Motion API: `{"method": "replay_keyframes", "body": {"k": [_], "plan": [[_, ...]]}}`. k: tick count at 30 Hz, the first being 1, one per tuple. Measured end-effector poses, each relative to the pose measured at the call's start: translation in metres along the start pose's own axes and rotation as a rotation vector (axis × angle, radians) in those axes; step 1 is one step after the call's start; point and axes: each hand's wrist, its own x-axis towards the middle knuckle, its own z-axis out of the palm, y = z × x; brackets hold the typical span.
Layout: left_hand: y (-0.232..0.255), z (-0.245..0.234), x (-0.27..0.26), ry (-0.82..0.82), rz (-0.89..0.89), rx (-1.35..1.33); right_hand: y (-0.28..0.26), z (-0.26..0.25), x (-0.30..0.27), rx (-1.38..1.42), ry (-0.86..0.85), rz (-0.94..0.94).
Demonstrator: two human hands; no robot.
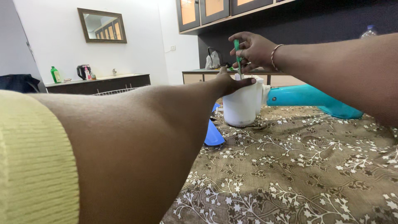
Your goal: The person uses a screwdriver to loosen and remove screws from the rear cover of a white fan housing. They then detach the rear grille and separate the motor assembly from the housing, placing the components on the table.
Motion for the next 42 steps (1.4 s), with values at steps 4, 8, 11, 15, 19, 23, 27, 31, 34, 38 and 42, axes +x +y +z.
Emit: {"method": "replay_keyframes", "body": {"k": [4, 8, 11, 15, 19, 23, 27, 31, 34, 38, 42], "plan": [[0.007, -0.002, -0.013, -0.001, -0.013, -0.031, -0.001, -0.001, -0.003, -0.012, 0.036, 0.036], [0.015, -0.009, -0.032, 0.006, 0.021, -0.015, 0.004, 0.003, -0.009, -0.068, 0.131, -0.049], [0.021, -0.011, -0.045, 0.020, 0.008, -0.009, 0.004, 0.004, -0.009, -0.015, 0.130, -0.047], [0.024, -0.014, -0.056, 0.067, 0.051, 0.014, 0.000, 0.006, -0.010, 0.005, 0.076, -0.016], [0.024, -0.008, -0.061, 0.125, 0.106, 0.069, 0.003, 0.007, -0.016, 0.051, 0.108, 0.004], [0.032, -0.014, -0.062, 0.205, 0.171, 0.122, -0.001, -0.001, -0.012, 0.061, 0.071, -0.043], [0.043, -0.025, -0.078, 0.184, 0.152, 0.124, -0.003, -0.005, -0.014, 0.105, 0.086, -0.057], [0.055, -0.035, -0.106, 0.162, 0.103, 0.167, -0.013, -0.005, -0.024, 0.110, 0.086, -0.044], [0.058, -0.031, -0.127, 0.197, 0.081, 0.163, -0.017, -0.002, -0.034, 0.145, 0.082, 0.007], [0.060, -0.025, -0.143, 0.211, -0.003, 0.221, -0.022, 0.006, -0.042, 0.116, 0.108, 0.026], [0.059, -0.025, -0.146, 0.192, 0.021, 0.231, -0.020, 0.008, -0.043, 0.093, 0.186, 0.013]]}}
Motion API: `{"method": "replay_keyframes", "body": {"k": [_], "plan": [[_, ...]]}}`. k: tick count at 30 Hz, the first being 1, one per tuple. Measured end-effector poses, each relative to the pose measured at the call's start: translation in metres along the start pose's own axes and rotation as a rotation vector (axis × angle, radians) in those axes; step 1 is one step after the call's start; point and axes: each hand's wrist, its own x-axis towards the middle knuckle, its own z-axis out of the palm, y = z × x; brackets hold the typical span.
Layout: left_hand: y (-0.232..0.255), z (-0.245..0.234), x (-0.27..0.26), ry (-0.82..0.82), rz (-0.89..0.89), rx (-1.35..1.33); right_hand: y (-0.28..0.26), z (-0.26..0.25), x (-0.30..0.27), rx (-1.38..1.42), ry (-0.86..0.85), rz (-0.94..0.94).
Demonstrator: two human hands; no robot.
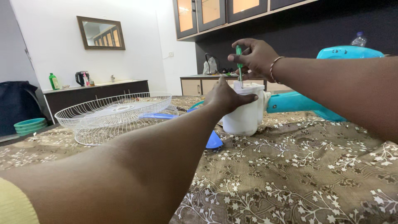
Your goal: The person uses a screwdriver to loosen and remove screws from the rear cover of a white fan housing. They then detach the rear grille and separate the motor assembly from the housing, placing the components on the table.
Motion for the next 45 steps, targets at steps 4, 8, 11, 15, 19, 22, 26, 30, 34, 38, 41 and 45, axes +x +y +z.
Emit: {"method": "replay_keyframes", "body": {"k": [4, 8, 11, 15, 19, 22, 26, 30, 34, 38, 41, 45], "plan": [[-0.004, 0.003, 0.000, -0.038, -0.004, -0.048, 0.006, -0.002, 0.007, -0.207, 0.120, -0.035], [-0.008, 0.002, 0.004, -0.019, 0.031, -0.024, 0.007, -0.006, 0.016, -0.056, 0.021, -0.042], [-0.008, 0.005, 0.008, -0.033, 0.056, -0.022, 0.003, -0.015, 0.014, -0.101, -0.051, -0.036], [-0.010, 0.004, 0.009, -0.042, 0.060, -0.056, -0.011, -0.011, 0.003, -0.211, -0.111, -0.030], [-0.010, 0.006, 0.008, -0.047, 0.050, -0.052, -0.026, -0.006, -0.013, -0.253, -0.039, 0.025], [-0.010, 0.007, 0.010, -0.043, 0.047, -0.056, -0.026, -0.007, -0.021, -0.367, 0.004, -0.033], [-0.011, 0.010, 0.015, -0.044, 0.042, -0.062, -0.023, -0.008, -0.014, -0.279, -0.036, -0.081], [-0.012, 0.012, 0.020, -0.052, 0.032, -0.082, -0.025, -0.006, -0.007, -0.234, -0.054, -0.032], [-0.011, 0.013, 0.024, -0.102, 0.010, -0.101, -0.026, -0.003, -0.017, -0.349, -0.048, -0.019], [-0.011, 0.014, 0.026, -0.090, 0.019, -0.078, -0.021, 0.001, -0.023, -0.315, -0.007, -0.100], [-0.012, 0.017, 0.027, -0.089, 0.025, -0.099, -0.018, -0.005, -0.014, -0.268, -0.057, -0.122], [-0.015, 0.018, 0.028, -0.070, 0.043, -0.124, -0.016, -0.009, -0.003, -0.172, -0.125, -0.028]]}}
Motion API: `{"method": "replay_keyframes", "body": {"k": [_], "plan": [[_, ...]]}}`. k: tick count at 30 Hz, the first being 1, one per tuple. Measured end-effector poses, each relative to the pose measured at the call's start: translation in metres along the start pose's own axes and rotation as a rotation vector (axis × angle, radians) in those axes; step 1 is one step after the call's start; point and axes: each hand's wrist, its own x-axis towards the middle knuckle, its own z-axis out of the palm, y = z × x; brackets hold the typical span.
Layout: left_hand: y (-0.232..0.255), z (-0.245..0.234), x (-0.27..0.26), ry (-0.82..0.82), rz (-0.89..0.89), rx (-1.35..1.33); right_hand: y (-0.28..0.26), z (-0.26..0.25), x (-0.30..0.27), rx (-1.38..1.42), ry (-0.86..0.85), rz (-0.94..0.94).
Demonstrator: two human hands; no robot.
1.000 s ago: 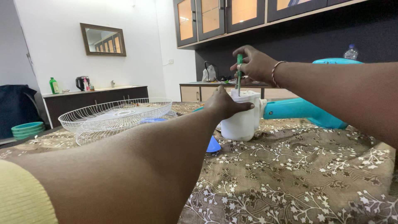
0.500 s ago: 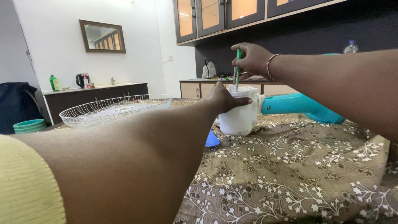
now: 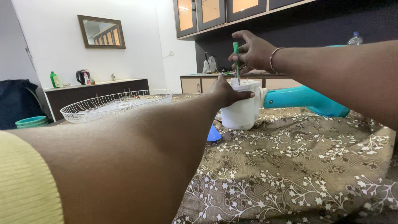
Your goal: The person uses a screwdriver to loosen and remove screws from the rear cover of a white fan housing. They then detach the rear grille and separate the motor assembly from the housing, placing the components on the table.
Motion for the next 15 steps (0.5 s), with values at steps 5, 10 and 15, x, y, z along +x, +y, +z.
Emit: {"method": "replay_keyframes", "body": {"k": [5, 10, 15], "plan": [[0.002, 0.001, 0.001, 0.016, -0.005, 0.065, -0.003, 0.002, -0.006, 0.022, 0.007, 0.042], [0.004, -0.001, -0.006, 0.003, -0.018, 0.039, -0.001, 0.006, -0.013, -0.071, 0.084, 0.009], [0.005, -0.004, -0.015, 0.046, 0.043, 0.054, 0.004, -0.006, -0.004, 0.132, -0.032, 0.041]]}}
